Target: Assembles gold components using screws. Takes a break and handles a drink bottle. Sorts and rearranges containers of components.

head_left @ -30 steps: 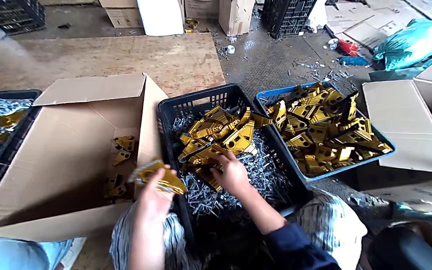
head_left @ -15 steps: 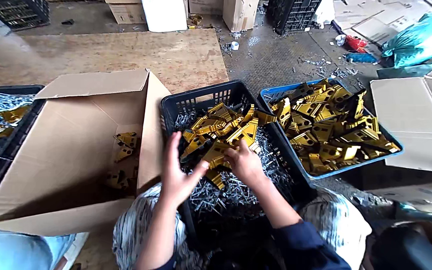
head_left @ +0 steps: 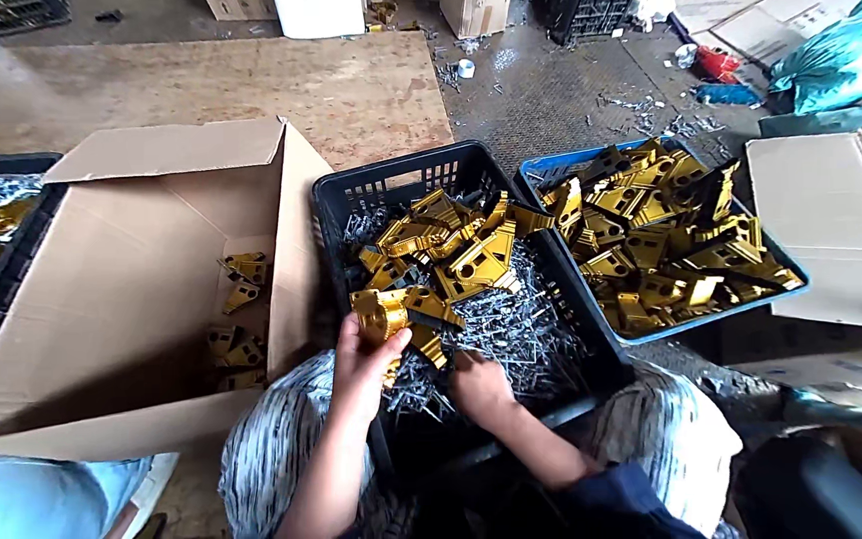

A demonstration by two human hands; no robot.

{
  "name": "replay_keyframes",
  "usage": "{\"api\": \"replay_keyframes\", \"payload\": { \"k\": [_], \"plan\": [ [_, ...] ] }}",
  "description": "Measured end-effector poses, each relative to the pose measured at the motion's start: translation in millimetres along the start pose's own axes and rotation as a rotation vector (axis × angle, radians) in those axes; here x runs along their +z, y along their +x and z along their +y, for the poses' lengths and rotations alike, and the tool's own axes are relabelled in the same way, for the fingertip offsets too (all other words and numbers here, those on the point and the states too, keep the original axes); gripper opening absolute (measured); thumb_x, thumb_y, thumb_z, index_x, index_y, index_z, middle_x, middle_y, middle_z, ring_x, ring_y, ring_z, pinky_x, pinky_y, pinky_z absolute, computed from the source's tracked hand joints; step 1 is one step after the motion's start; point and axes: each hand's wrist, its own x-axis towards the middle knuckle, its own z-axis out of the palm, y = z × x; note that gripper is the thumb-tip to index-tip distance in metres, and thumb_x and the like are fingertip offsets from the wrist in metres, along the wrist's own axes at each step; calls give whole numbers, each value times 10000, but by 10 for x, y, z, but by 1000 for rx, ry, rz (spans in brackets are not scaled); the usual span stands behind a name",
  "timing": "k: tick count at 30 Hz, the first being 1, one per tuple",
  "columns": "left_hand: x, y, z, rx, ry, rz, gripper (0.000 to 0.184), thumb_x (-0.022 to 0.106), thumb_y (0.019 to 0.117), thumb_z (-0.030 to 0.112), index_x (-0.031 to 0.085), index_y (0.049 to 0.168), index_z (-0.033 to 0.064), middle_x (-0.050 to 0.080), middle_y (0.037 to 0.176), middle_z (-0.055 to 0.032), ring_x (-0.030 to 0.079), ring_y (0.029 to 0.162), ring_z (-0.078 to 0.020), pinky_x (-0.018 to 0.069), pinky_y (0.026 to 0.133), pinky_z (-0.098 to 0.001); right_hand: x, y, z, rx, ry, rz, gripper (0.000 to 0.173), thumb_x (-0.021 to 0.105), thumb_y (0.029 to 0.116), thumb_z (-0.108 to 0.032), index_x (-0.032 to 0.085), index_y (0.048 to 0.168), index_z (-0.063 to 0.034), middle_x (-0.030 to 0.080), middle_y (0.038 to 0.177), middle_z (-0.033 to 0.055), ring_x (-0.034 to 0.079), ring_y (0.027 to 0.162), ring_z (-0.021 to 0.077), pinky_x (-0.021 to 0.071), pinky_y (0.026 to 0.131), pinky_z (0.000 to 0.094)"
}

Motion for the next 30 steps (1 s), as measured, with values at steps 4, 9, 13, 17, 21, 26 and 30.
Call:
{"api": "replay_keyframes", "payload": {
  "k": [4, 9, 13, 17, 21, 26, 30],
  "plan": [
    [-15, -38, 37, -127, -201, -41, 646, 643, 916, 44, 320, 1472, 108, 629, 1111, -92, 650, 757, -117, 552, 600, -230, -123, -21, 144, -75, 167, 114, 260, 661, 968, -254, 784, 1068, -49, 702, 1241, 177, 618, 1229, 393, 487, 1007, 606],
    [103, -118, -28, -213, -313, -167, 760, 614, 883, -42, 238, 1521, 130, 630, 1073, -101, 672, 807, -149, 586, 682, -277, -523, -248, 409, -97, 258, 458, 277, 634, 993, -269, 785, 992, -36, 763, 932, 161, 745, 899, 347, 577, 825, 593],
    [284, -148, -100, -255, -337, -183, 688, 592, 923, -18, 247, 1502, 120, 609, 1090, -118, 667, 806, -162, 581, 670, -282, -683, -368, 464, -209, 312, 587, 269, 587, 1008, -178, 769, 1113, -10, 746, 886, 132, 722, 792, 233, 595, 779, 406],
    [390, -170, -134, -339, -411, -162, 605, 527, 1023, 48, 218, 1534, 148, 602, 1088, -127, 668, 815, -182, 593, 700, -307, -640, -464, 230, -348, 445, 582, 341, 524, 1033, -191, 726, 1281, -72, 684, 883, 97, 628, 753, 137, 543, 724, 288],
    [451, -224, -141, -361, -523, -152, 531, 500, 1035, 61, 241, 1493, 124, 610, 1117, -111, 676, 921, -180, 598, 801, -352, -453, -459, -46, -395, 311, 680, 362, 521, 1005, -139, 707, 1304, -57, 620, 877, 116, 614, 739, 185, 544, 673, 301],
    [478, -244, -236, -216, -411, -107, 825, 714, 814, -72, 193, 1440, 60, 603, 1053, -119, 680, 906, -188, 601, 802, -348, -250, -392, -101, -393, 244, 781, 241, 534, 996, -119, 754, 1050, -34, 625, 879, 133, 639, 752, 216, 566, 673, 313],
    [394, -207, -203, -100, -344, -171, 1012, 752, 805, -37, 55, 1528, 83, 566, 1151, -127, 675, 956, -184, 601, 846, -355, -325, -438, 58, -354, 574, 604, 494, 571, 1035, -305, 567, 1443, -25, 713, 925, 111, 654, 738, 144, 578, 705, 326]
  ]
}}
